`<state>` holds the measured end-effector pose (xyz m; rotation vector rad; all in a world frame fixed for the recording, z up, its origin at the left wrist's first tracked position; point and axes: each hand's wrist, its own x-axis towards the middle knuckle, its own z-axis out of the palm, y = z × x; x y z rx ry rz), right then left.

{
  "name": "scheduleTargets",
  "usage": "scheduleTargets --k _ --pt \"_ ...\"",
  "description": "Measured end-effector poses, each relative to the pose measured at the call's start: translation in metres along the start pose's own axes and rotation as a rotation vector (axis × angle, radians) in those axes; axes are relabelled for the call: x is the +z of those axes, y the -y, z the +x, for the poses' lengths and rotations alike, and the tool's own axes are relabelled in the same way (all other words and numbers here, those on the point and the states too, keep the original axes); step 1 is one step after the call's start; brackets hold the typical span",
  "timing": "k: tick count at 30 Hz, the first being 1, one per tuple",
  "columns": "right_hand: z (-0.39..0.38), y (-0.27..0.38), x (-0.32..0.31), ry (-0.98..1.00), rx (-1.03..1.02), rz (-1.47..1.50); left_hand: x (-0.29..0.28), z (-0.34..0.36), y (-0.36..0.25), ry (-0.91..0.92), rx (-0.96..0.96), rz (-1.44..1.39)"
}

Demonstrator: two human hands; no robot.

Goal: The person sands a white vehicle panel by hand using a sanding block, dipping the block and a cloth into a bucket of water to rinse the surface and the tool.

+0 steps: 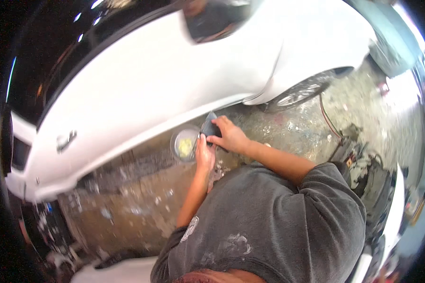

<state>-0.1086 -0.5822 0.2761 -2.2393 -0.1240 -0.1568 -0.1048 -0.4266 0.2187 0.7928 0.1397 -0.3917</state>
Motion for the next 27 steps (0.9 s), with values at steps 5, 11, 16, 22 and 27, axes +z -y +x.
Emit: scheduleTargets --k 5,11,16,22,27 --pt "-0.016 -0.041 -0.052 -0.040 0.107 0.016 0.048 0.020 0.024 0.050 -0.107 0.283" --pt "-0.025 -0.115 -0.125 -0.216 0.389 0.991 0.111 0.053 0.051 0.240 -0.240 0.319" --pt "-0.033 -0.141 -0.191 -0.105 0.320 0.921 0.180 0.089 0.085 0.219 -0.139 0.737" --pt "-0.008 -0.109 -0.297 -0.532 -0.261 -0.431 0.310 0.126 0.081 0.418 0.140 1.202" --pt "0.083 -0.108 -0.392 -0.706 -0.519 -0.350 0.407 0.151 0.019 0.413 0.414 1.276"
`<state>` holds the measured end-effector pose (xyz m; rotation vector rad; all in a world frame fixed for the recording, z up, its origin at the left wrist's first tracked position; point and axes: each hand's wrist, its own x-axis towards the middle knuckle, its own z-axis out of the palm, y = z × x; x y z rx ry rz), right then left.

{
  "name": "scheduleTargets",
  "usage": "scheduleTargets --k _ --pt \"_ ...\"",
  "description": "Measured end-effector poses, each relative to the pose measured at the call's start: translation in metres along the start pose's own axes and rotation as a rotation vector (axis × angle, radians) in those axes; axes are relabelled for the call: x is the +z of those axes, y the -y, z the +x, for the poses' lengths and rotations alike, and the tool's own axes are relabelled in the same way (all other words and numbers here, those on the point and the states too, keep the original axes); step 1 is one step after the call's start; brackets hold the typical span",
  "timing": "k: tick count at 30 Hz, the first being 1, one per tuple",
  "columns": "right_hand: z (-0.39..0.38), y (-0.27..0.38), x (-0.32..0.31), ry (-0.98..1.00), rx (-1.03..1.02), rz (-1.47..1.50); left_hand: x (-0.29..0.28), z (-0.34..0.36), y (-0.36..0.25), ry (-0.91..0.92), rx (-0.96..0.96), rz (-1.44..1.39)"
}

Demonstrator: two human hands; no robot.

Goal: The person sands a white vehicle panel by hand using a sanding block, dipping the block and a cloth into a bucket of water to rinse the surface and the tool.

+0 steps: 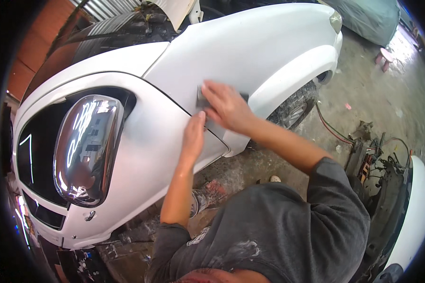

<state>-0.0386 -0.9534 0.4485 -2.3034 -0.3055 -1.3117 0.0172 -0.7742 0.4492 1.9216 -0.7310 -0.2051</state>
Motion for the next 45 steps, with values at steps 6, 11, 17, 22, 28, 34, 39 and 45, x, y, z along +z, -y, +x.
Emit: scheduleTargets --k 6,11,17,22,28,34,39,45 --pt "0.089 -0.149 -0.058 -0.588 0.388 -0.277 -0.041 -0.027 -0.038 -0.055 0.152 0.206" --pt "0.057 -0.043 0.074 -0.486 0.153 -0.319 -0.016 -0.014 -0.080 0.100 0.083 -0.064" --pt "0.071 -0.124 -0.021 -0.428 -0.002 -0.276 -0.046 -0.020 -0.064 -0.001 0.280 0.060" --pt "0.071 -0.114 0.007 -0.654 0.368 -0.280 -0.043 -0.033 -0.040 -0.016 0.111 -0.031" --pt "-0.020 -0.035 0.065 -0.201 0.037 -0.155 -0.024 -0.030 -0.046 0.041 0.357 -0.009" --pt "0.095 -0.004 0.052 -0.276 0.041 -0.076 -0.010 -0.053 -0.023 0.074 0.170 -0.117" --pt "-0.031 -0.026 0.078 -0.123 -0.009 -0.143 -0.013 -0.099 0.024 -0.003 0.024 -0.101" --pt "0.113 0.026 0.069 -0.316 0.052 -0.084 -0.013 -0.148 0.141 -0.010 -0.183 0.066"
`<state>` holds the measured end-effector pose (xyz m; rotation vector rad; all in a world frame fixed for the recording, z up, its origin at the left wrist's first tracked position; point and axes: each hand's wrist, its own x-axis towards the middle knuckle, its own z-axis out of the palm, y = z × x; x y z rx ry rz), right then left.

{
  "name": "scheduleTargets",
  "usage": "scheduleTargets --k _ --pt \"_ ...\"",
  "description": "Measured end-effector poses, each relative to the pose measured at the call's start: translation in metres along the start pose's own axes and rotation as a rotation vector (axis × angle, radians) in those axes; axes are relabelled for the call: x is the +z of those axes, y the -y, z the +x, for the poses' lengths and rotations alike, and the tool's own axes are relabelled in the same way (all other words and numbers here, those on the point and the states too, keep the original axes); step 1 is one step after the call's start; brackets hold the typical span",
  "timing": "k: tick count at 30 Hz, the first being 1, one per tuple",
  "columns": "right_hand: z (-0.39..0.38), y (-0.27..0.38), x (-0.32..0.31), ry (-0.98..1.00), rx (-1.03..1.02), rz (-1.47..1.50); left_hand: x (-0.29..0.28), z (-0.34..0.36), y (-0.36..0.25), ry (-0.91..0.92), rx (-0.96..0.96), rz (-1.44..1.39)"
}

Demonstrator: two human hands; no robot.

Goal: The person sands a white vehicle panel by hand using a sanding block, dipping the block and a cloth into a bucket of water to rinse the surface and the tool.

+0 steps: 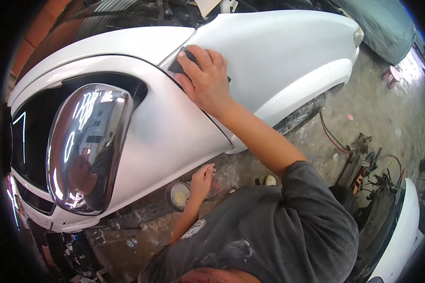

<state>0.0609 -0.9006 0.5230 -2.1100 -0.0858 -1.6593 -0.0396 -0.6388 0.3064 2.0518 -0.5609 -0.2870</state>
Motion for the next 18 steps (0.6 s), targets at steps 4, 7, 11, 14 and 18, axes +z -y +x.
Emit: scheduleTargets --k 4,7,11,14,18 --pt "-0.081 -0.015 -0.009 0.026 0.015 -0.102 -0.008 -0.024 0.085 0.043 -0.184 0.024" --pt "-0.111 -0.027 -0.007 0.052 -0.012 -0.068 -0.014 -0.050 0.142 0.031 -0.238 0.007" --pt "-0.010 0.009 0.012 -0.025 -0.054 -0.091 -0.018 -0.062 0.201 0.107 -0.501 -0.186" --pt "-0.013 0.004 0.013 -0.061 -0.042 -0.140 -0.016 -0.061 0.224 0.179 -0.553 -0.249" --pt "-0.013 0.011 0.025 -0.090 -0.061 -0.133 -0.026 -0.069 0.278 0.302 -0.528 -0.099"
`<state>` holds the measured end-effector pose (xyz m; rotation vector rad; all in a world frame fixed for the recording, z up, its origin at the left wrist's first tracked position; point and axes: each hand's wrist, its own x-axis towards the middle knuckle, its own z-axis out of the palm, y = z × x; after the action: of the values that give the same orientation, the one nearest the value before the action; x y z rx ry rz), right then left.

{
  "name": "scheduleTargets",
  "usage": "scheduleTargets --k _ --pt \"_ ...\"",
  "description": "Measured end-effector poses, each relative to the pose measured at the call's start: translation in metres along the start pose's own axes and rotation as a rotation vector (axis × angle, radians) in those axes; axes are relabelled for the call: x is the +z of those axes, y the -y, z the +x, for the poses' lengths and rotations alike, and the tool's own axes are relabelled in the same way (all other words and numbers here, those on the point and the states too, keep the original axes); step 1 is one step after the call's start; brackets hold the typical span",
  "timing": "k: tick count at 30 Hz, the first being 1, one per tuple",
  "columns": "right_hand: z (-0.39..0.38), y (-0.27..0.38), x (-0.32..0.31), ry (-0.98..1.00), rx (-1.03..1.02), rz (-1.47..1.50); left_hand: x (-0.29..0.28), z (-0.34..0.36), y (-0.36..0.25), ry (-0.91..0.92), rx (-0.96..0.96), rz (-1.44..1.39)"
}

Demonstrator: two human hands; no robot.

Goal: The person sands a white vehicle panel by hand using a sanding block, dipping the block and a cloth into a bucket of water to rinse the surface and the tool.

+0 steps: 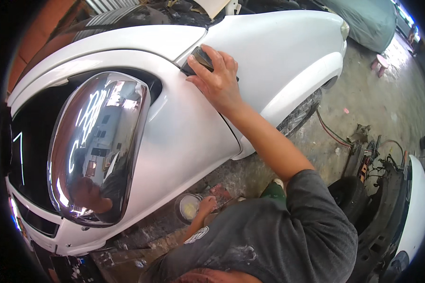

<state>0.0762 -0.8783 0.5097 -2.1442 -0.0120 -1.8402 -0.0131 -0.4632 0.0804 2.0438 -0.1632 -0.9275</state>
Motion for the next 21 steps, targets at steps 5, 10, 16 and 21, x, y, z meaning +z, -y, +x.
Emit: scheduleTargets --k 5,10,16,21 --pt "-0.058 -0.005 -0.015 0.048 0.050 -0.049 -0.017 -0.015 0.047 0.073 -0.207 -0.016" --pt "-0.153 -0.032 -0.045 0.155 0.094 -0.120 -0.037 -0.033 0.043 0.204 -0.351 -0.207" --pt "0.008 0.006 -0.014 0.073 -0.010 -0.025 -0.063 -0.032 0.115 0.319 0.138 0.008" --pt "-0.093 -0.019 -0.026 0.100 0.059 -0.055 -0.047 -0.001 0.095 0.169 -0.418 -0.245"
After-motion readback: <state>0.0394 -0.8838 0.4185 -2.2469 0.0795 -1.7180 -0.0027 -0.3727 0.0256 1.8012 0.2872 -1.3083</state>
